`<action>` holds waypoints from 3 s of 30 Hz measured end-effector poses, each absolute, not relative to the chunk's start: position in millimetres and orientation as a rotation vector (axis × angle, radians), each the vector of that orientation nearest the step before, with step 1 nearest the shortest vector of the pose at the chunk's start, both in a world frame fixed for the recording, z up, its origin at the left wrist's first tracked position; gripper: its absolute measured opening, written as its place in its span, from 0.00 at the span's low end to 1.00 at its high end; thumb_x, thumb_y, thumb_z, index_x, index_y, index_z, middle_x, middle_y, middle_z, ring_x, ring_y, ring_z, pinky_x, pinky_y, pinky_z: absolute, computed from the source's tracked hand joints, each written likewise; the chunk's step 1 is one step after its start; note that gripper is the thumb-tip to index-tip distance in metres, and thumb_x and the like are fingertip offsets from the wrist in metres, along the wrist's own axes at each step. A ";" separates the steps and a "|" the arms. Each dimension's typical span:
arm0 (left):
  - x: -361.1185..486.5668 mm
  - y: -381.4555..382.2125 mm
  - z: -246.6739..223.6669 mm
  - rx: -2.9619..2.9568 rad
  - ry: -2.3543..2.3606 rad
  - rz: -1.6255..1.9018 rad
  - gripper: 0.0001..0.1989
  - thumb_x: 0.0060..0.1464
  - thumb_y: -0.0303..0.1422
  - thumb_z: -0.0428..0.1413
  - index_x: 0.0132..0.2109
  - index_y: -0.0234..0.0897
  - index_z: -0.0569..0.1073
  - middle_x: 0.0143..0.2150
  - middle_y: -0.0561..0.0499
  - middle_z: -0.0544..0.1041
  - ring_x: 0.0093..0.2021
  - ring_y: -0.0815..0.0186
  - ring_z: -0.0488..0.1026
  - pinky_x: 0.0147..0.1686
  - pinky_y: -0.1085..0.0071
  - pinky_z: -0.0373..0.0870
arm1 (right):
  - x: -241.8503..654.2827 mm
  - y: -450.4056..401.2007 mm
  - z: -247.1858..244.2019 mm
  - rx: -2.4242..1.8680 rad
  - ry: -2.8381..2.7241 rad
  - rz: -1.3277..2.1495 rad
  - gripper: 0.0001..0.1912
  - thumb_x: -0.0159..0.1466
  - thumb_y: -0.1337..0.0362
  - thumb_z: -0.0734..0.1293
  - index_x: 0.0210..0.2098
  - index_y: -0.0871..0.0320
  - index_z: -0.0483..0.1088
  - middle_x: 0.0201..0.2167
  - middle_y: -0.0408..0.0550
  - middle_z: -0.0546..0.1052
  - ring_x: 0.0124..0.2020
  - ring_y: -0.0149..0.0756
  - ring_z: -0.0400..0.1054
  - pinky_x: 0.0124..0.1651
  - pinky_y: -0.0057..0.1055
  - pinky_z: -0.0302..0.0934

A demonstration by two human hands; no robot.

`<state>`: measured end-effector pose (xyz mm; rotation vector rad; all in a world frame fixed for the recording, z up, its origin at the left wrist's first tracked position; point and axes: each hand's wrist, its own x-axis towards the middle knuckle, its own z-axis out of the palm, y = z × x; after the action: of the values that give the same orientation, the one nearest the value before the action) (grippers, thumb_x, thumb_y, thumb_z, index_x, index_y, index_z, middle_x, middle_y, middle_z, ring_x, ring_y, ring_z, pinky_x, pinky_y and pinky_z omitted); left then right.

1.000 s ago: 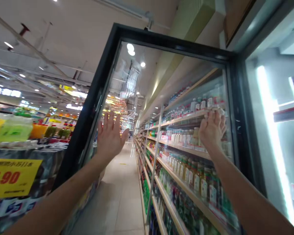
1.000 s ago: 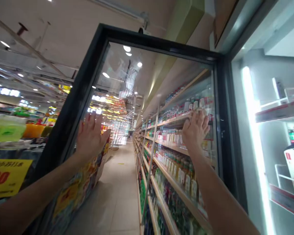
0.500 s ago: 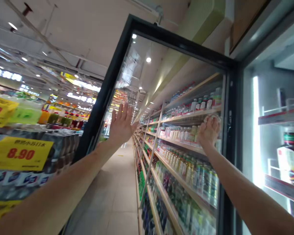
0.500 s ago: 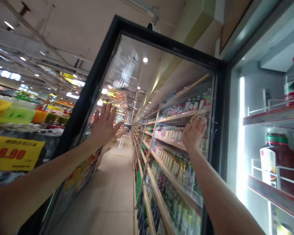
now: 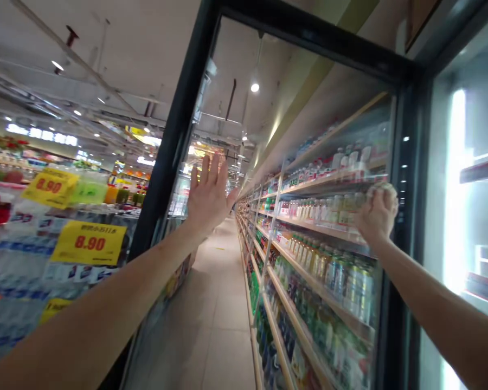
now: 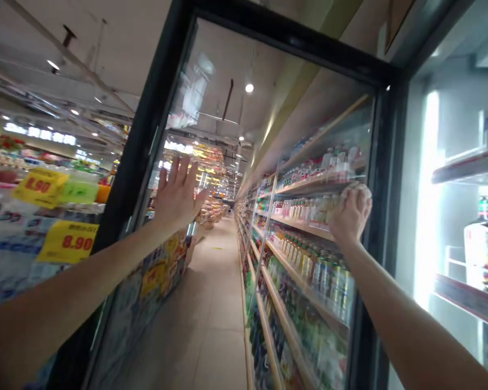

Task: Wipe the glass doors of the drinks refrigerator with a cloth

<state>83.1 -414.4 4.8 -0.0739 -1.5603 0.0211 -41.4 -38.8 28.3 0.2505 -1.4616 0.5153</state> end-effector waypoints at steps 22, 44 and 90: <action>98.3 -399.6 -0.8 -0.037 -1.573 0.029 0.30 0.59 0.42 0.43 0.63 0.31 0.51 0.67 0.40 0.48 0.67 0.54 0.39 0.63 0.51 0.38 | 13.6 -174.6 16.7 0.475 -1.449 0.328 0.26 0.65 0.61 0.50 0.60 0.64 0.57 0.64 0.54 0.53 0.66 0.48 0.36 0.62 0.50 0.45; 96.9 -409.5 -21.4 0.010 -1.540 0.241 0.27 0.59 0.39 0.44 0.62 0.31 0.56 0.65 0.41 0.52 0.66 0.54 0.46 0.61 0.53 0.51 | 17.3 -199.3 19.8 0.377 -1.446 0.411 0.26 0.64 0.63 0.50 0.60 0.58 0.58 0.61 0.54 0.59 0.65 0.48 0.44 0.60 0.54 0.45; 59.0 -374.4 -4.4 -0.156 -1.563 0.132 0.23 0.58 0.36 0.43 0.59 0.34 0.59 0.64 0.40 0.56 0.65 0.55 0.48 0.62 0.51 0.44 | -6.7 -192.5 -44.3 0.413 -1.559 0.246 0.31 0.65 0.55 0.50 0.64 0.62 0.46 0.64 0.60 0.51 0.66 0.48 0.39 0.61 0.57 0.38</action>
<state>59.0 -374.4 -4.4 -0.1559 -1.5631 0.1321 -6.7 -192.5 -44.3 0.4130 -1.5593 0.2457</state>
